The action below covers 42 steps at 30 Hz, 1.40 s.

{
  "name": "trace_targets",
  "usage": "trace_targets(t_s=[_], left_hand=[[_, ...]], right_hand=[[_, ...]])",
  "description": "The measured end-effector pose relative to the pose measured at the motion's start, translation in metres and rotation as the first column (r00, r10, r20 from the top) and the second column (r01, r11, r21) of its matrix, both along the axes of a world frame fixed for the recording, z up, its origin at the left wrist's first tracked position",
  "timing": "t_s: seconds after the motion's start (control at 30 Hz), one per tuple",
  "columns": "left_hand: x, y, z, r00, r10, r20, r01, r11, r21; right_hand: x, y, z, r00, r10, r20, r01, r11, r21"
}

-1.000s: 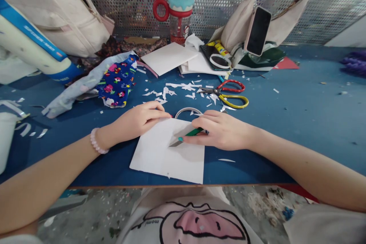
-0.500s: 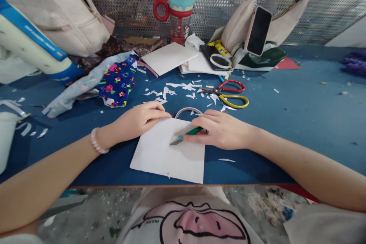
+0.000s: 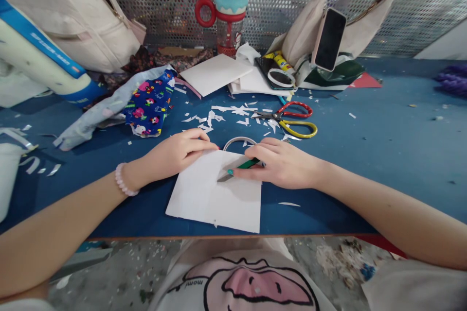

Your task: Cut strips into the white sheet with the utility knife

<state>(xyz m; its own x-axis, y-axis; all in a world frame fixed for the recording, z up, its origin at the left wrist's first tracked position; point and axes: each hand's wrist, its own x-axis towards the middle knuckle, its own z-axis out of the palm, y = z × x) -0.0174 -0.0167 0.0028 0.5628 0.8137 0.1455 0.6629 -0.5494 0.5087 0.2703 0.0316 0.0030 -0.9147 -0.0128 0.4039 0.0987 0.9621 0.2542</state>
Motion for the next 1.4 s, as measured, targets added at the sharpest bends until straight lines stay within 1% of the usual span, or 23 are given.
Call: trace_targets(t_s=[0.2, 0.63, 0.8, 1.03, 1.17, 1.33, 1.4], left_hand=[[0.0, 0.0, 0.0, 1.0, 0.005, -0.006, -0.005, 1.0, -0.002], [-0.002, 0.0, -0.003, 1.0, 0.003, -0.005, -0.003, 1.0, 0.012], [-0.001, 0.0, -0.003, 1.0, -0.001, -0.002, 0.001, 1.0, 0.021], [-0.002, 0.0, -0.003, 1.0, -0.008, -0.003, 0.008, 1.0, 0.024], [-0.002, 0.0, -0.003, 1.0, -0.009, 0.0, 0.009, 1.0, 0.024], [-0.002, 0.0, -0.003, 1.0, -0.003, -0.002, 0.003, 1.0, 0.017], [-0.002, 0.001, -0.003, 1.0, -0.001, -0.005, 0.001, 1.0, 0.015]], right_hand=[[0.001, 0.002, 0.003, 1.0, 0.015, 0.014, -0.016, 1.0, 0.025], [0.003, 0.006, 0.002, 0.998, -0.044, 0.055, 0.039, 0.995, 0.09], [0.004, 0.006, 0.001, 0.997, -0.063, 0.049, 0.059, 0.996, 0.067], [0.004, 0.007, 0.002, 0.991, -0.092, 0.097, 0.094, 0.995, -0.022], [0.004, 0.008, 0.001, 0.989, -0.117, 0.096, 0.123, 0.99, -0.065], [0.006, 0.011, -0.001, 0.997, -0.069, 0.036, 0.069, 0.998, -0.012], [0.006, 0.012, -0.001, 0.997, -0.064, 0.034, 0.065, 0.998, -0.01]])
